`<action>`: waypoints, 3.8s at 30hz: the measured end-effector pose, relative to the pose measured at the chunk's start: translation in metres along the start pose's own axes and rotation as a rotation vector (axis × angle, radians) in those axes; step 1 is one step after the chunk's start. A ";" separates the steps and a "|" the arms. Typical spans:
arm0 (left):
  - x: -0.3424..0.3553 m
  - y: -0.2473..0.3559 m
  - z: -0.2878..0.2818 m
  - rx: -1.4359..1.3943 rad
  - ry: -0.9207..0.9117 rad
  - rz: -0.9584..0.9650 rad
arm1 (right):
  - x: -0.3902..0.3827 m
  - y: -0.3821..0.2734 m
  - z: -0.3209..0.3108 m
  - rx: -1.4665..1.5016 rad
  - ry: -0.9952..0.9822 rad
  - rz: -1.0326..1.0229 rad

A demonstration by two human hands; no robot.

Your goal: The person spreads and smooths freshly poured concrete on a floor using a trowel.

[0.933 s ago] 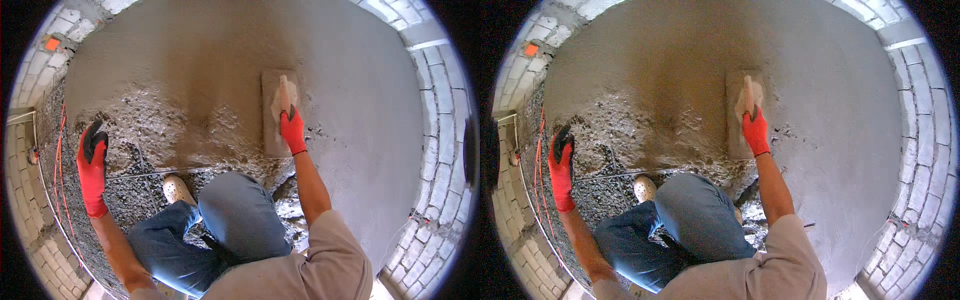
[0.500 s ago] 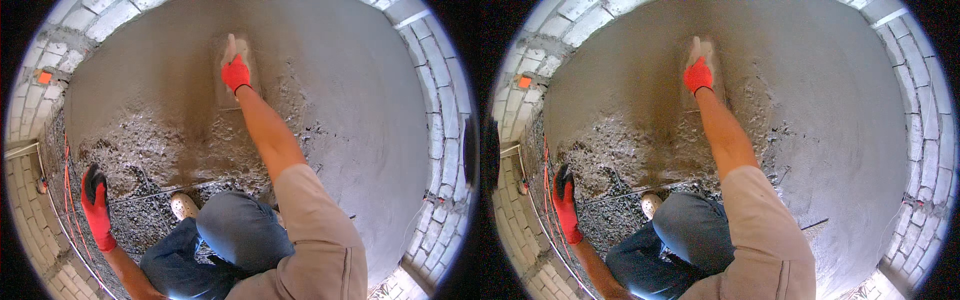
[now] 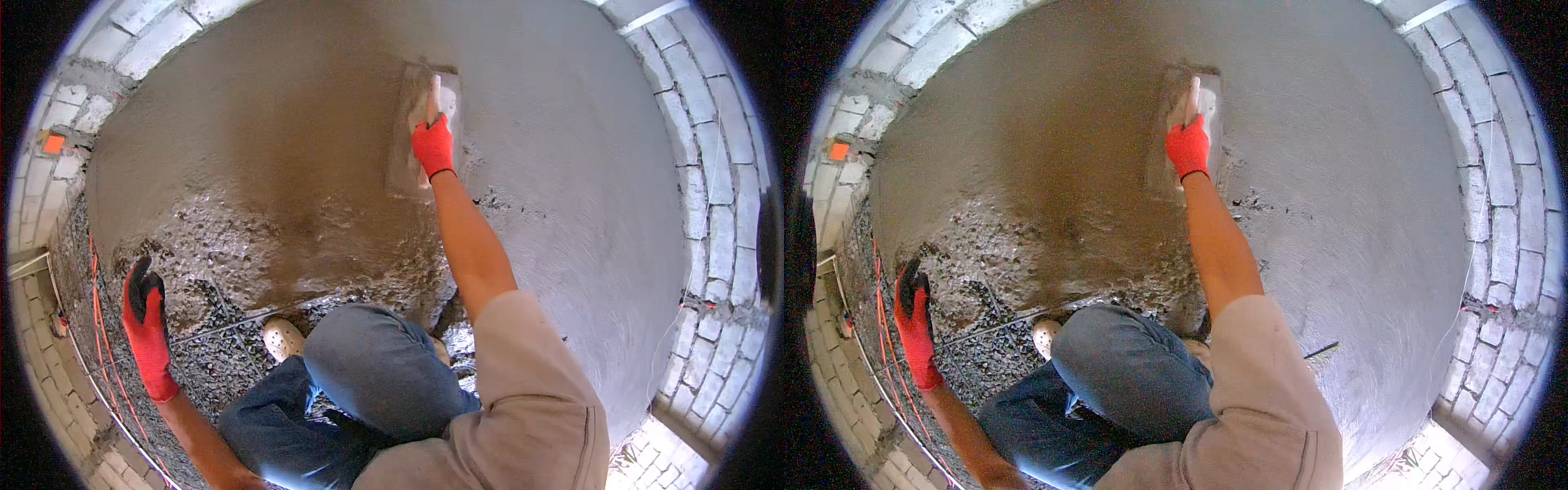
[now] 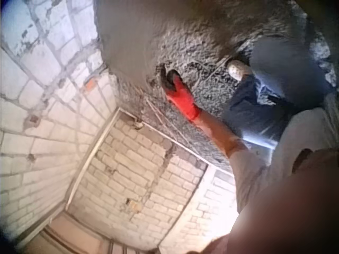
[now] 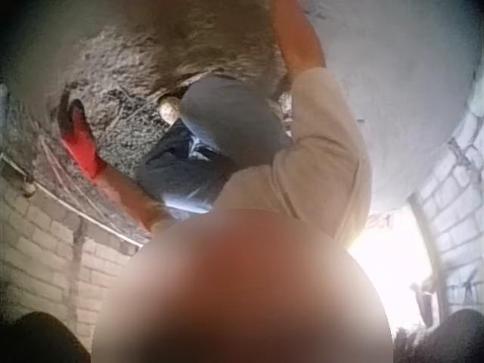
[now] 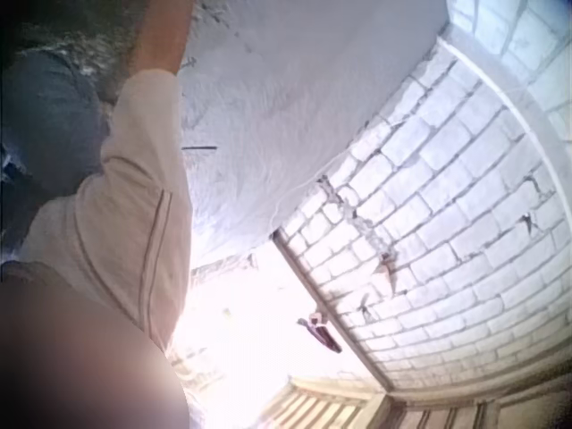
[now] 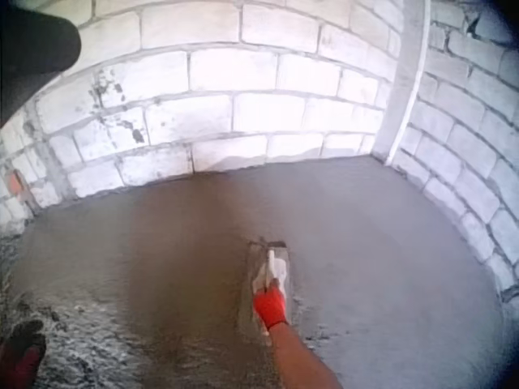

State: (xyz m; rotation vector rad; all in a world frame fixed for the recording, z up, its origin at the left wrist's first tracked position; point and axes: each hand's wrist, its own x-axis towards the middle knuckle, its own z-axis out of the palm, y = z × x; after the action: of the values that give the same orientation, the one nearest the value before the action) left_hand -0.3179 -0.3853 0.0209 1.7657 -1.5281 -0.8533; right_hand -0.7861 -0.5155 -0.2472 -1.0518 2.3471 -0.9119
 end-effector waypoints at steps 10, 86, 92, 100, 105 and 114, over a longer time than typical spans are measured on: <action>0.000 0.003 0.012 0.042 -0.003 -0.004 | -0.013 0.043 -0.038 0.102 -0.052 -0.065; -0.027 0.007 0.011 0.316 -0.092 -0.049 | 0.109 0.044 -0.072 -0.070 -0.792 -0.393; -0.019 0.006 0.010 0.403 -0.071 -0.048 | 0.055 0.052 -0.089 -0.022 -0.840 -0.397; -0.011 0.000 0.015 0.271 -0.007 -0.053 | 0.006 0.078 -0.113 0.030 -0.933 -0.314; -0.011 0.006 0.015 0.327 -0.051 -0.037 | -0.033 0.096 -0.122 -0.115 -0.896 -0.470; -0.010 0.008 0.017 0.319 -0.081 -0.042 | 0.019 0.091 -0.101 -0.005 -0.595 -0.546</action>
State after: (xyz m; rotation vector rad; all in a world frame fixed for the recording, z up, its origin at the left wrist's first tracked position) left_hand -0.3374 -0.3771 0.0182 2.0154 -1.7642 -0.7394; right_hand -0.9035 -0.4442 -0.2424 -1.7292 1.5988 -0.6335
